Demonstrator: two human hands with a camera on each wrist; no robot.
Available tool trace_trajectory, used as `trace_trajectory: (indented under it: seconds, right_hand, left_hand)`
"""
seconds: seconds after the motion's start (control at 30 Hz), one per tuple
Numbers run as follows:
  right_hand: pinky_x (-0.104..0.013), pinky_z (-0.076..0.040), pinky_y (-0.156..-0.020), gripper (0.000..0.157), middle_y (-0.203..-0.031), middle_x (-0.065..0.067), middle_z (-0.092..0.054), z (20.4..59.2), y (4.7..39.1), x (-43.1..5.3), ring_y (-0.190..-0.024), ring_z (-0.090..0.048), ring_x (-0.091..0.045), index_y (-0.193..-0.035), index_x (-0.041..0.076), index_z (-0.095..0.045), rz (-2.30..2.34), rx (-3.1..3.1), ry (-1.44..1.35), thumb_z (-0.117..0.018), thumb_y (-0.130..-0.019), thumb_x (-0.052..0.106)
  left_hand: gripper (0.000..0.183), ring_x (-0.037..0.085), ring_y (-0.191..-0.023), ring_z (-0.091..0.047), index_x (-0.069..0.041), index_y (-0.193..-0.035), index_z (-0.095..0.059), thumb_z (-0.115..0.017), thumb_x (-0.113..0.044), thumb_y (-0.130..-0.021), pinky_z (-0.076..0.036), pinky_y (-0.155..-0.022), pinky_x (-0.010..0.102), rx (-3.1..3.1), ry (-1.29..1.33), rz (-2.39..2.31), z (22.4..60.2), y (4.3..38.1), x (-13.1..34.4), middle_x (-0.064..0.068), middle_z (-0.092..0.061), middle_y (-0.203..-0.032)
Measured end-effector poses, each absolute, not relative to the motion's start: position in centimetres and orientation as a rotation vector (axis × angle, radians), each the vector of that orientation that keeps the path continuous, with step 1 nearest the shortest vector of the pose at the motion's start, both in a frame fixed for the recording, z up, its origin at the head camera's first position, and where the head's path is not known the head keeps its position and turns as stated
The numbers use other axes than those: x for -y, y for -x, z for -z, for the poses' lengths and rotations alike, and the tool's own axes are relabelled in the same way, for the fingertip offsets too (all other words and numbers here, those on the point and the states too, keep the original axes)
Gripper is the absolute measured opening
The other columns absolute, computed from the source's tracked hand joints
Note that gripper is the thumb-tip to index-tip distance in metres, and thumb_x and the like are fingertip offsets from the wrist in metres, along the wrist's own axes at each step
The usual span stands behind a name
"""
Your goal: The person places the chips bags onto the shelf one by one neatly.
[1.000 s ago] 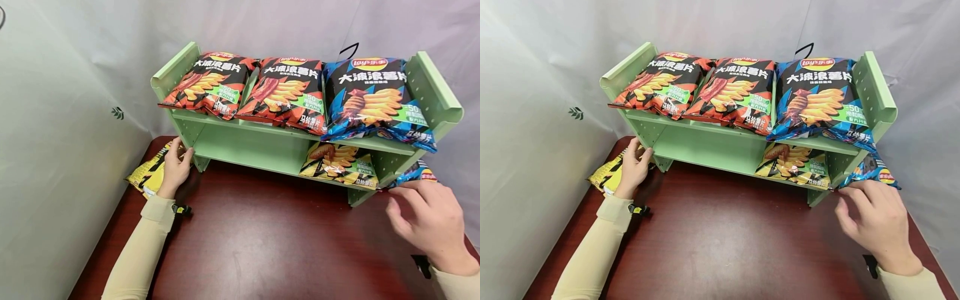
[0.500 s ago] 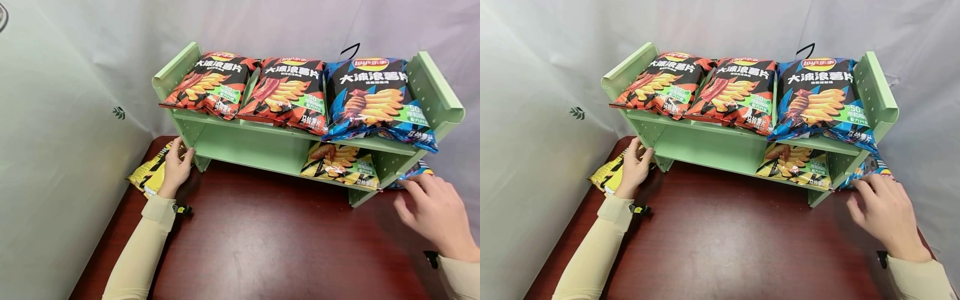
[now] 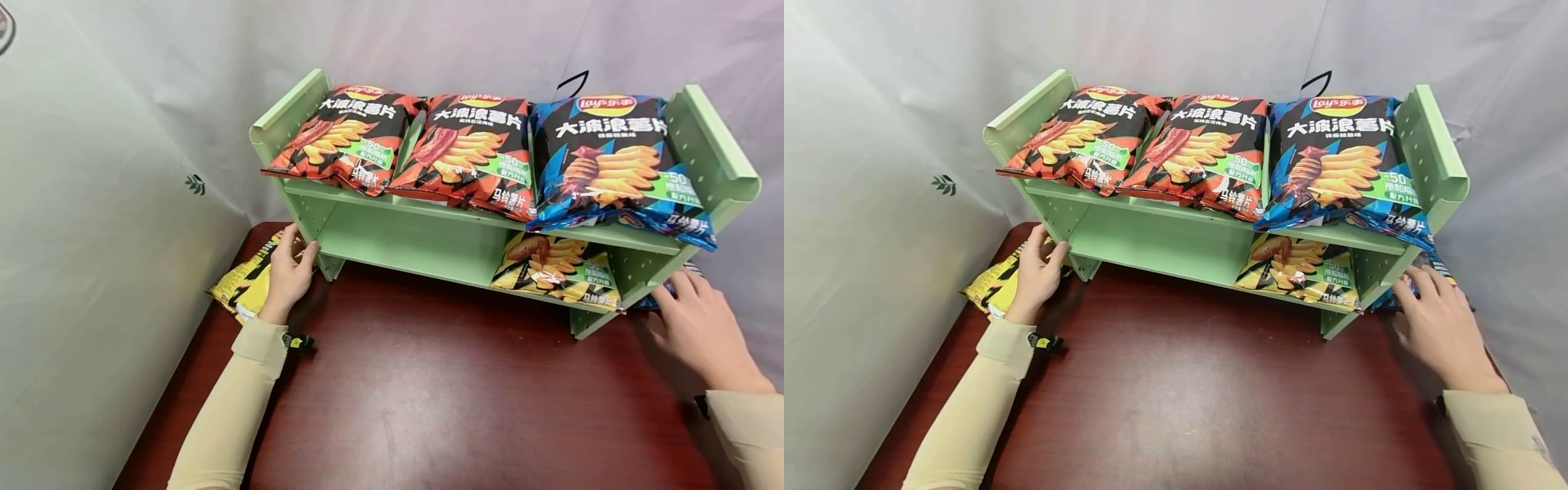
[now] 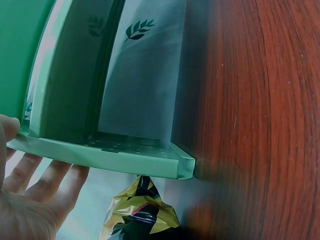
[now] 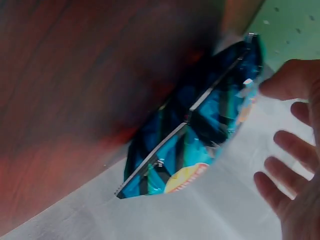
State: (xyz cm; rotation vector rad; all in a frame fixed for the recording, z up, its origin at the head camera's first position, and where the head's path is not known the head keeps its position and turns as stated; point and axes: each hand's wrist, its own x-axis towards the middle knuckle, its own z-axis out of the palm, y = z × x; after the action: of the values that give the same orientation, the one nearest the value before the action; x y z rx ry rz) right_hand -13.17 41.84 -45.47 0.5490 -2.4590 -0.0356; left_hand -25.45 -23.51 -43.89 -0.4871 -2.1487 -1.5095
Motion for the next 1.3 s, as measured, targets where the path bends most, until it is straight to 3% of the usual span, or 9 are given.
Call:
trace_trajectory:
  seconds: [0.07,0.13,0.33,0.5,0.6,1.0,1.17,1.3]
  right_hand:
    - [-0.074,-0.043,-0.075,0.079,-0.133,-0.034,-0.05,45.8,13.6,-42.2,-0.124,-0.045,-0.057,-0.129,0.0,-0.058,0.046,2.485,-0.537,-0.08,-0.053,0.001]
    - [-0.077,-0.042,-0.083,0.085,-0.139,-0.035,-0.046,46.2,14.0,-42.5,-0.132,-0.039,-0.057,-0.131,0.001,-0.058,0.043,2.525,-0.513,-0.082,-0.05,-0.001]
    - [-0.08,-0.024,-0.106,0.077,-0.137,-0.037,-0.043,46.9,14.8,-43.1,-0.134,-0.029,-0.06,-0.126,-0.003,-0.058,-0.02,2.631,-0.489,-0.08,-0.053,-0.003]
    - [-0.079,-0.02,-0.104,0.054,-0.128,-0.036,-0.051,47.2,15.6,-43.4,-0.126,-0.031,-0.057,-0.115,-0.008,-0.065,-0.011,2.666,-0.478,-0.068,-0.061,-0.008]
    - [-0.081,-0.019,-0.103,0.048,-0.131,-0.035,-0.053,47.3,16.0,-43.4,-0.127,-0.031,-0.057,-0.114,-0.009,-0.065,-0.006,2.691,-0.454,-0.063,-0.067,-0.01]
    - [-0.085,-0.03,-0.097,0.045,-0.13,-0.039,-0.054,47.4,16.9,-43.1,-0.125,-0.036,-0.058,-0.12,-0.012,-0.06,0.018,2.76,-0.419,-0.066,-0.076,-0.007]
    - [-0.081,-0.033,-0.096,0.043,-0.131,-0.038,-0.054,47.2,16.9,-43.1,-0.122,-0.039,-0.057,-0.121,-0.009,-0.059,-0.027,2.732,-0.411,-0.066,-0.078,-0.005]
    - [-0.076,-0.039,-0.093,0.044,-0.125,-0.038,-0.057,47.2,17.0,-43.5,-0.118,-0.043,-0.056,-0.118,-0.009,-0.06,-0.04,2.658,-0.439,-0.066,-0.075,-0.006]
  left_hand:
    - [0.041,0.042,-0.115,-0.068,-0.006,-0.145,-0.054,-0.058,-0.006,-0.104,-0.056,-0.079,0.011,2.15,0.484,1.512,43.9,25.5,23.5,0.023,-0.061,-0.122]
    - [0.041,0.041,-0.115,-0.068,-0.007,-0.145,-0.055,-0.058,-0.006,-0.104,-0.056,-0.079,0.011,2.151,0.479,1.514,43.9,25.5,23.6,0.023,-0.061,-0.122]
    - [0.04,0.039,-0.113,-0.069,-0.006,-0.143,-0.056,-0.06,-0.005,-0.103,-0.056,-0.078,0.012,2.148,0.47,1.511,43.7,25.4,23.5,0.023,-0.061,-0.122]
    - [0.042,0.042,-0.113,-0.069,-0.004,-0.144,-0.054,-0.059,-0.003,-0.103,-0.055,-0.077,0.012,2.158,0.459,1.497,43.7,25.4,23.4,0.024,-0.061,-0.122]
    - [0.041,0.04,-0.112,-0.069,-0.005,-0.144,-0.054,-0.059,-0.004,-0.103,-0.056,-0.077,0.013,2.162,0.46,1.491,43.8,25.4,23.5,0.023,-0.061,-0.121]
    - [0.042,0.036,-0.111,-0.069,-0.002,-0.144,-0.053,-0.058,0.0,-0.103,-0.058,-0.076,0.019,2.168,0.432,1.492,43.8,25.5,23.4,0.026,-0.06,-0.122]
    - [0.041,0.041,-0.11,-0.068,0.007,-0.142,-0.051,-0.055,0.005,-0.102,-0.06,-0.077,0.025,2.174,0.439,1.482,42.8,24.6,22.9,0.033,-0.058,-0.121]
    - [0.04,0.037,-0.107,-0.069,0.01,-0.141,-0.051,-0.056,0.005,-0.102,-0.06,-0.077,0.023,2.174,0.459,1.47,41.5,23.5,22.2,0.033,-0.06,-0.118]
